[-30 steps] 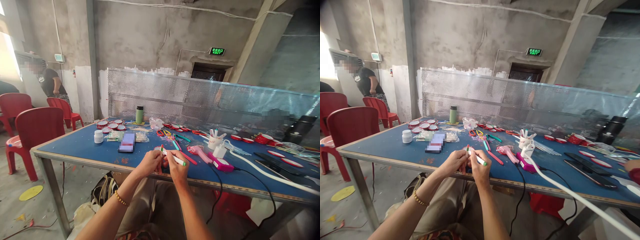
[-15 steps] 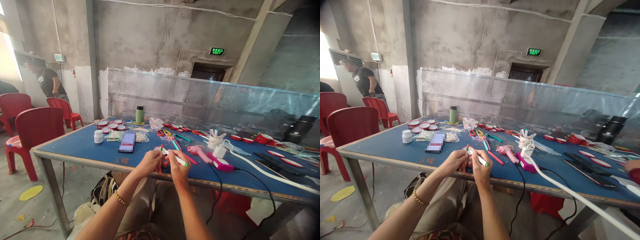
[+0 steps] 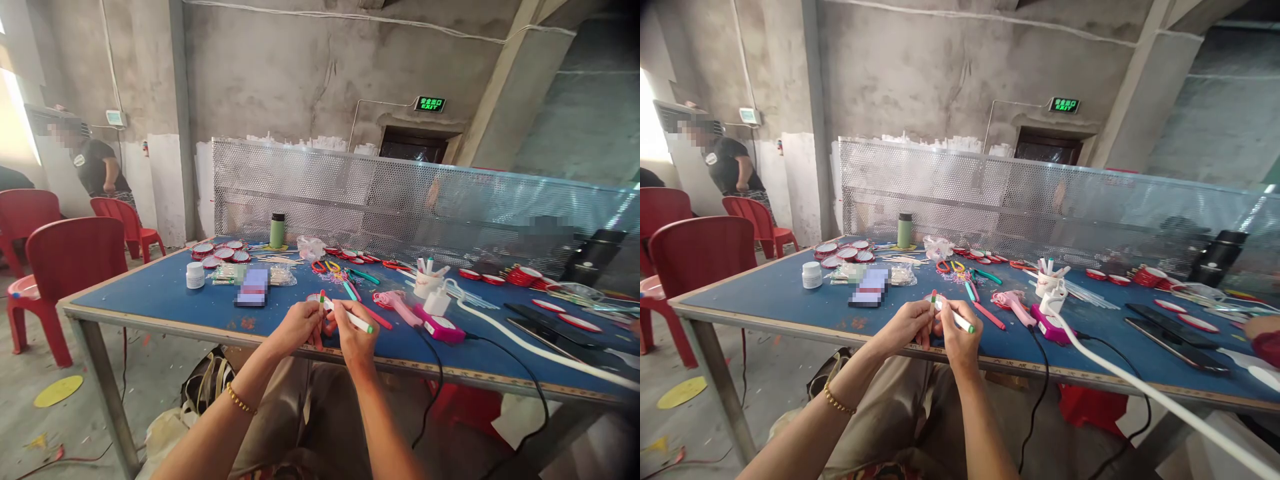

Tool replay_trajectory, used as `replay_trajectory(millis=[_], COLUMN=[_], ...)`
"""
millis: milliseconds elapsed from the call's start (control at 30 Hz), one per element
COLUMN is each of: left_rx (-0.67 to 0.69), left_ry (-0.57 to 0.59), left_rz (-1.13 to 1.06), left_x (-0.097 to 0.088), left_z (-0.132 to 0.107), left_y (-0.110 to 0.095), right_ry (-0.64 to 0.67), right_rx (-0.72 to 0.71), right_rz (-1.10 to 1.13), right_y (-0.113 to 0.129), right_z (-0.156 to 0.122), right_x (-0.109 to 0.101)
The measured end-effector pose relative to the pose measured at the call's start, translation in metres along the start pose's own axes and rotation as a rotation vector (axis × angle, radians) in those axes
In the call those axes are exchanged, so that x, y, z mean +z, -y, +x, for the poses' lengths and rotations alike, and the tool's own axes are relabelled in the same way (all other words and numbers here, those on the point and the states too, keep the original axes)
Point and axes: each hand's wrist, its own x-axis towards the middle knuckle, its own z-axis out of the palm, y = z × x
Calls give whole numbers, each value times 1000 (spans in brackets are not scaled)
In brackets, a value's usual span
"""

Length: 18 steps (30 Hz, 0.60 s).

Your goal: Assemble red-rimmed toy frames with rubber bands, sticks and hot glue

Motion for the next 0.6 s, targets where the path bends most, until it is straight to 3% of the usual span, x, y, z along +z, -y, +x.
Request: replay_trajectory(millis=[600], left_rx=[13], left_ry=[-12], left_rz=[30], left_x=[0], left_z=[1], left_y=[1], right_ry=[13], right_rx=[-18], right_rz=[-47], right_y=[-1], right_z=[0], right_x=[1])
